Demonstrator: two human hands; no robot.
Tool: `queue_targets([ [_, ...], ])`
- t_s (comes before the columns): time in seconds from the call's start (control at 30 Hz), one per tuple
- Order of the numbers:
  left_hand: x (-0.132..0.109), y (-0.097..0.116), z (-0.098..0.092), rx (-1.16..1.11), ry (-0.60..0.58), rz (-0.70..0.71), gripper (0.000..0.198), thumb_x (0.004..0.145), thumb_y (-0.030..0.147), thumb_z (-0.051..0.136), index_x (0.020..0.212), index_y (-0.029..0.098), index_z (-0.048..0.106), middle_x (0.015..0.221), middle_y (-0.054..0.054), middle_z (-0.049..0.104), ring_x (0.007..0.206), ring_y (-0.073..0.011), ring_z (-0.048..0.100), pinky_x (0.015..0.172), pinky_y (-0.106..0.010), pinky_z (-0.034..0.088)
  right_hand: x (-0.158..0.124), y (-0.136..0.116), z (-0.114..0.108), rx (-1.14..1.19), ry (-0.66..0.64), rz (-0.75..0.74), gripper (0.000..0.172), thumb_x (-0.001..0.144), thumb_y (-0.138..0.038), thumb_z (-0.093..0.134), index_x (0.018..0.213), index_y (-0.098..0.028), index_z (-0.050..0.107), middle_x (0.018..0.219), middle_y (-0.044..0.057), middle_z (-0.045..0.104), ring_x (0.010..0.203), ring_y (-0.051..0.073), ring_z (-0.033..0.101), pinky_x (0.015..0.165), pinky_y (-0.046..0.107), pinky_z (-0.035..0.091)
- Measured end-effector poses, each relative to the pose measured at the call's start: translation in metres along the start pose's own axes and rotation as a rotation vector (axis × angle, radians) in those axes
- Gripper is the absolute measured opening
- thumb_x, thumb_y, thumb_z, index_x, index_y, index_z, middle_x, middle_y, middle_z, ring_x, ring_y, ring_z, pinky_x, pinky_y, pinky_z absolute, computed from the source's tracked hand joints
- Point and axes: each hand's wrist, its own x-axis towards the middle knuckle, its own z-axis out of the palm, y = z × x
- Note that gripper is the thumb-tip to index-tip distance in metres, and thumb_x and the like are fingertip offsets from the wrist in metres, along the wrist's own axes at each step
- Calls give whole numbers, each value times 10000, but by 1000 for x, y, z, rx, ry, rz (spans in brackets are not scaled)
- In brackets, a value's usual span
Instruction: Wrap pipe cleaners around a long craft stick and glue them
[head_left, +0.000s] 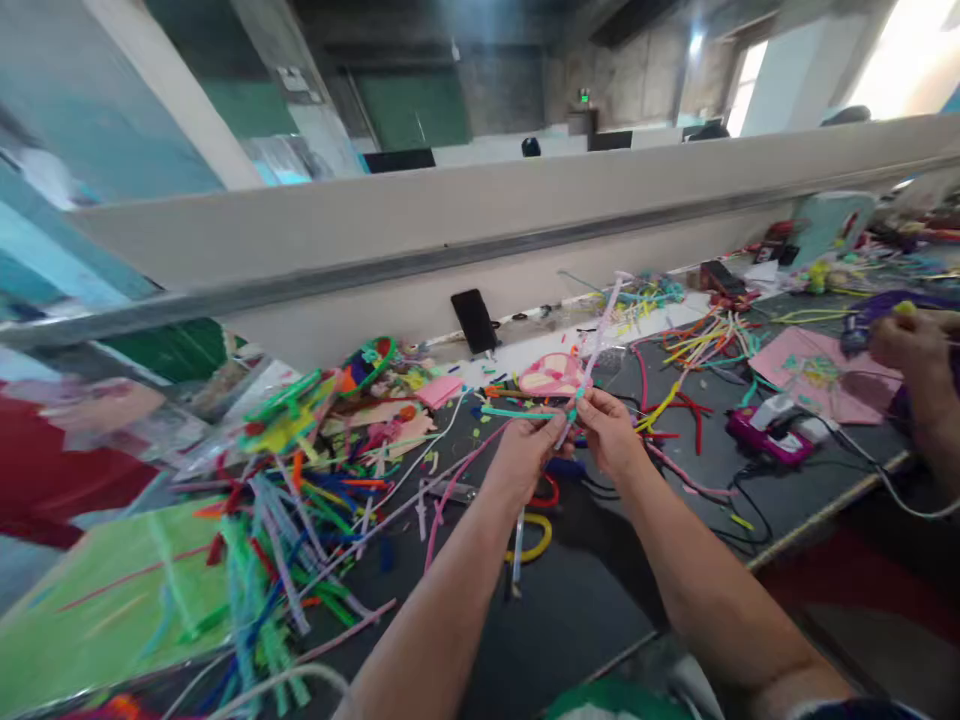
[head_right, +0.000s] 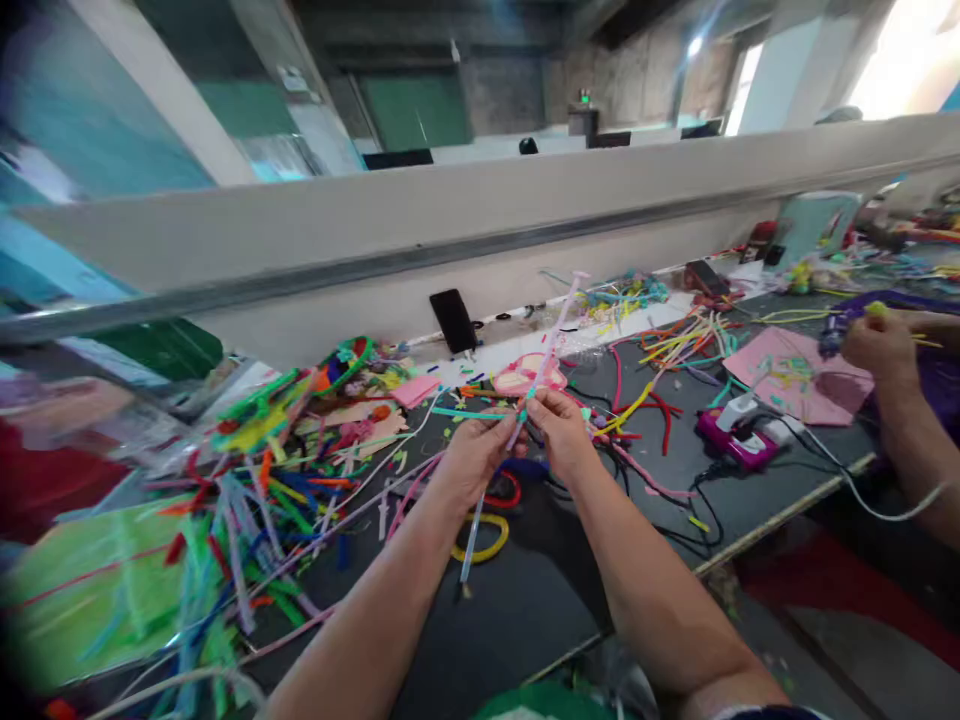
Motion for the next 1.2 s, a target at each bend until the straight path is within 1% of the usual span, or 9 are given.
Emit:
queue_targets([
  [0.1,1,1,-3,146,51,102,252,682,334,732,813,145,629,646,11,601,557,-108,535,553,-240,451,0,-1,3,-25,33,-7,179,665,-300,742,668,-173,616,616,-36,570,556,83,472,558,208,366],
  [0.2,-1,-2,-5,498,138,315,176,751,325,664,753,154,623,602,3,586,557,-123,534,569,-248,439,-1,4,6,-97,80,-51,198,669,-302,727,628,-172,583,596,-43,547,548,84,454,557,215,359],
  [0.3,-5,-11,-6,902,196,589,148,817,278,575,776,157,650,737,-66,649,730,-179,592,730,-312,465,-3,11,9,-212,176,-128,228,690,-305,697,586,-168,548,549,-56,487,525,80,406,537,218,332],
  [0.4,-5,-17,-7,1020,155,708,165,829,226,537,880,145,672,897,-123,676,899,-227,604,868,-378,442,-3,11,8,-308,246,-190,209,702,-303,683,598,-165,564,544,-58,479,528,83,399,531,219,330],
  [0.5,-1,-11,-8,823,84,550,189,818,230,562,945,158,682,942,-102,688,889,-216,621,859,-362,461,0,3,4,-247,213,-197,175,700,-306,694,637,-167,608,561,-47,520,540,85,431,544,216,362],
  [0.67,1,6,-9,126,-100,16,292,759,389,668,870,119,659,721,-59,677,647,-165,639,679,-312,515,-3,-11,5,-33,-1,-20,192,673,-315,744,662,-165,626,579,-27,580,476,70,465,455,195,389],
  [0.77,-1,6,-11,-63,-211,-123,325,717,401,717,790,97,629,708,-72,666,625,-159,642,661,-306,521,-8,-12,9,29,-58,80,210,664,-315,761,671,-164,616,559,-32,581,414,57,455,387,179,372],
  [1.03,-1,2,-13,-134,-211,-182,284,681,321,760,756,113,581,638,-19,618,504,-89,560,520,-214,453,-7,-12,7,-12,-117,39,201,689,-307,741,649,-158,613,526,-27,576,410,74,477,395,198,392],
  [1.2,0,-1,-9,243,-108,59,260,776,370,646,703,135,563,592,5,574,498,-92,516,535,-229,427,-4,-9,5,-131,-43,38,233,688,-333,712,615,-171,562,507,-45,530,415,88,459,428,226,377],
])
